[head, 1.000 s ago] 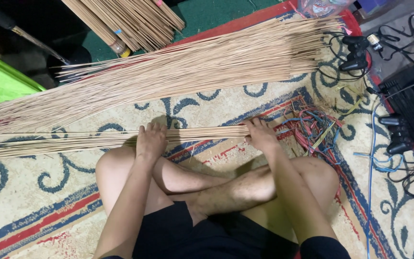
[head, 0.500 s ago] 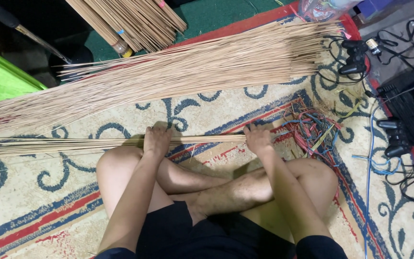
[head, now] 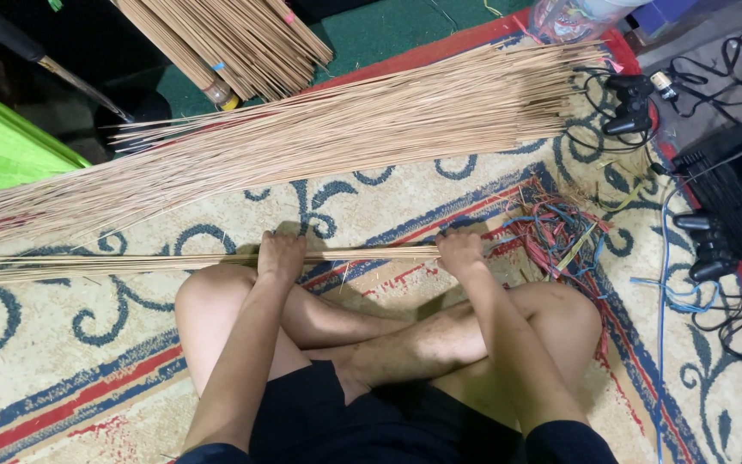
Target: The person sits cross-legged on a rug and weaves thin bamboo sticks together by hand. They repeatedly interlace a single stick through a bundle of parallel sticks, then align and adjust the bundle to maintain order.
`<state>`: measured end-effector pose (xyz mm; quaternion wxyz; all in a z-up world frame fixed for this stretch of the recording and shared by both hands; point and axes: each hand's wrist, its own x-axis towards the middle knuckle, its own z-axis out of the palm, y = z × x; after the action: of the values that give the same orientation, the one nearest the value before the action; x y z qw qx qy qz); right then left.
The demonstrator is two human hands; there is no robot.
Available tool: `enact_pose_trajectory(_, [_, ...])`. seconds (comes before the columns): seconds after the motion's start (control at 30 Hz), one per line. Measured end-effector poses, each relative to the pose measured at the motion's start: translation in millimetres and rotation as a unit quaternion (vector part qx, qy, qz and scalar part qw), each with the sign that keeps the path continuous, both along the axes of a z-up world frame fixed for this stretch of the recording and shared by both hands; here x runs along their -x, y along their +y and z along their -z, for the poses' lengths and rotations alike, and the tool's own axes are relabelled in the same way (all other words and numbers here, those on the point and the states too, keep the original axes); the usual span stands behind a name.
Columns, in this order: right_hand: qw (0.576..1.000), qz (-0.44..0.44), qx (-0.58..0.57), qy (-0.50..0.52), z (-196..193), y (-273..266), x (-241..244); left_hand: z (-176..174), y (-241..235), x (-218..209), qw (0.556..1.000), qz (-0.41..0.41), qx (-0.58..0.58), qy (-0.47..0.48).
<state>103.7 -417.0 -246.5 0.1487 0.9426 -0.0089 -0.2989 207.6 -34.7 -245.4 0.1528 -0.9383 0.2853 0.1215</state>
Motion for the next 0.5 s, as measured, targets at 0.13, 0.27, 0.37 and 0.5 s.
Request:
enact_pose_trajectory(0.13, [1.0, 0.022, -0.005, 0.001, 2.5, -4.3, 2.0, -3.1, -0.5, 1.1, 1.0, 0.0, -0.019, 0.006])
enact_pose_trajectory(0.27, [0.998, 0.052, -0.046, 0.01, -28.5, 4.7, 1.4, -12.2, -0.8, 0.9, 1.0, 0.001, -0.013, 0.016])
enact_pose_trajectory(0.37, [0.995, 0.077, -0.066, 0.013, -54.7, 13.2, 1.1, -11.1, 0.6, 0.2, 1.0, 0.001, -0.011, 0.017])
enact_pose_trajectory(0.5, [0.983, 0.125, -0.132, -0.017, -50.5, 2.3, -8.2, -18.7, 1.2, 3.7, 1.0, 0.004, -0.016, 0.015])
